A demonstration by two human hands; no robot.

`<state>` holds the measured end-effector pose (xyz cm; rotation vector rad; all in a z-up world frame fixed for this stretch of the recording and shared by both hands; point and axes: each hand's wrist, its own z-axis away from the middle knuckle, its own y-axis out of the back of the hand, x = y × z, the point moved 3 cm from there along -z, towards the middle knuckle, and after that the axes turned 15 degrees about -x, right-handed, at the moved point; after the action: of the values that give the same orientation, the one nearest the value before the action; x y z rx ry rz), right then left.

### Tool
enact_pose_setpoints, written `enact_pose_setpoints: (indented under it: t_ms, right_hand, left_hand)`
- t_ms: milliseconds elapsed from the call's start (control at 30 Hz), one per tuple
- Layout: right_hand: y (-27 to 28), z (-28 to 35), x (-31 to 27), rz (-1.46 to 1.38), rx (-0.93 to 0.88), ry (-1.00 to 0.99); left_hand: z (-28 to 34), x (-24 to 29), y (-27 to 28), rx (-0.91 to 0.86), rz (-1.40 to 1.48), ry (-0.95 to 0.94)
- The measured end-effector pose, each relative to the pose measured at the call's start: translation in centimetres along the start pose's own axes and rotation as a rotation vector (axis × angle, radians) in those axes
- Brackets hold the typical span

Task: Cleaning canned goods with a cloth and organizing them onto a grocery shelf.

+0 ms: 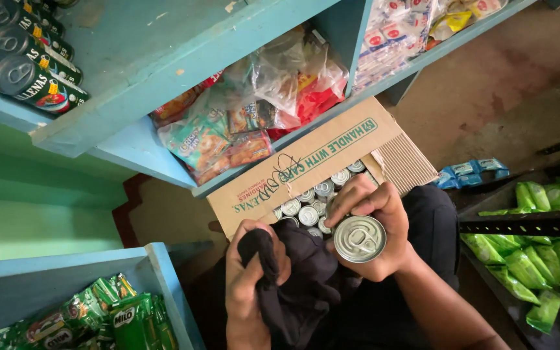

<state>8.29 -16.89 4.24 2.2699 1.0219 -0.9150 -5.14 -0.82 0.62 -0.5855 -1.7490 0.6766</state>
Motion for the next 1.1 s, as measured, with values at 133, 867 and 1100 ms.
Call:
enact_pose_setpoints:
  t_ms: [133, 867, 1100]
  right_hand:
    - [0.1, -0.1, 0.0, 0.106, -0.046, -0.009]
    - [-1.0, 0.0, 1.3, 0.358, -0.332, 0.008]
    - [-1.4, 1.2, 3.4, -0.244, -0.103, -0.144]
  left_hand:
    - [-0.1, 0.1, -1.4, 0.06, -0.173, 0.028]
    - [-0.8, -3.7, -2.7, 0.091, -0.497, 0.133]
    - [0.4, -2.6, 2.4, 0.277, -0.483, -0.109]
